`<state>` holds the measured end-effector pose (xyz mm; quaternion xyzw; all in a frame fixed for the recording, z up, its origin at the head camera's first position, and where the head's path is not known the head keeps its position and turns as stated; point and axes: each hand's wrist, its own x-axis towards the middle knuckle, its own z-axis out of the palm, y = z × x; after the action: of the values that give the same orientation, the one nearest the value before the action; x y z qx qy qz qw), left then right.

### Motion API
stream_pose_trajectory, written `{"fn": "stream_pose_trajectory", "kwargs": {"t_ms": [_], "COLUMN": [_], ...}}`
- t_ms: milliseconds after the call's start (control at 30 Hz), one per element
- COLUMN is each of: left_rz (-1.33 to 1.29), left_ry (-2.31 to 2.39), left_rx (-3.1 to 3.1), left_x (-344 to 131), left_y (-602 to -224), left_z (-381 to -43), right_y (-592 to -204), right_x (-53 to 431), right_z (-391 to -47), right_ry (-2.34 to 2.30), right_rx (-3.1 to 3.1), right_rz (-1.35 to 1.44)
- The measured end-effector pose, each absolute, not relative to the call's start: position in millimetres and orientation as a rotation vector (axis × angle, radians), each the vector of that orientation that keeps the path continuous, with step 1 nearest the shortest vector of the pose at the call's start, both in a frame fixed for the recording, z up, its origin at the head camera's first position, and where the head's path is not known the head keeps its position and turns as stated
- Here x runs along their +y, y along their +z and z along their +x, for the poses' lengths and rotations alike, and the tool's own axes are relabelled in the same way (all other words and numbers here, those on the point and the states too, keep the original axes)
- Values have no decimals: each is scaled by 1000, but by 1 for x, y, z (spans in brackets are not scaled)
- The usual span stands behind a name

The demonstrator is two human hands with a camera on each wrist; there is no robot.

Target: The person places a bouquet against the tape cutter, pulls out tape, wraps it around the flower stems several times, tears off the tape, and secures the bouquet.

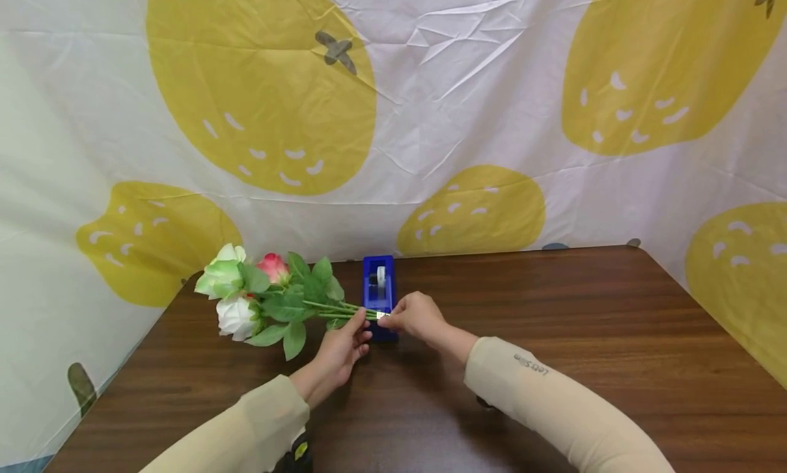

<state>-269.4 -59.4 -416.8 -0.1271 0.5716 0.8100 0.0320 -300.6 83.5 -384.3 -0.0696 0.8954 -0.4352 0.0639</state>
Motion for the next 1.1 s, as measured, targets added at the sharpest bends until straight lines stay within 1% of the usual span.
{"fn": "stream_pose_trajectory", "kwargs": {"t_ms": [300, 500, 1100], "left_rz": [-364, -349, -331], "left_ry": [2500, 2519, 2470], "left_rx": [1706, 1673, 1627], "left_x": [-61, -62, -64], "left_y": [-417, -417, -414], "left_z": [-266, -265, -261], "right_y": [-380, -378, -380], "right_x": [86, 86, 87], "right_z": [-301, -301, -306], "right_ry": [-1282, -1161, -1198], "right_rx": [2623, 2613, 2384], "right_rz": [-319, -375, -269]}}
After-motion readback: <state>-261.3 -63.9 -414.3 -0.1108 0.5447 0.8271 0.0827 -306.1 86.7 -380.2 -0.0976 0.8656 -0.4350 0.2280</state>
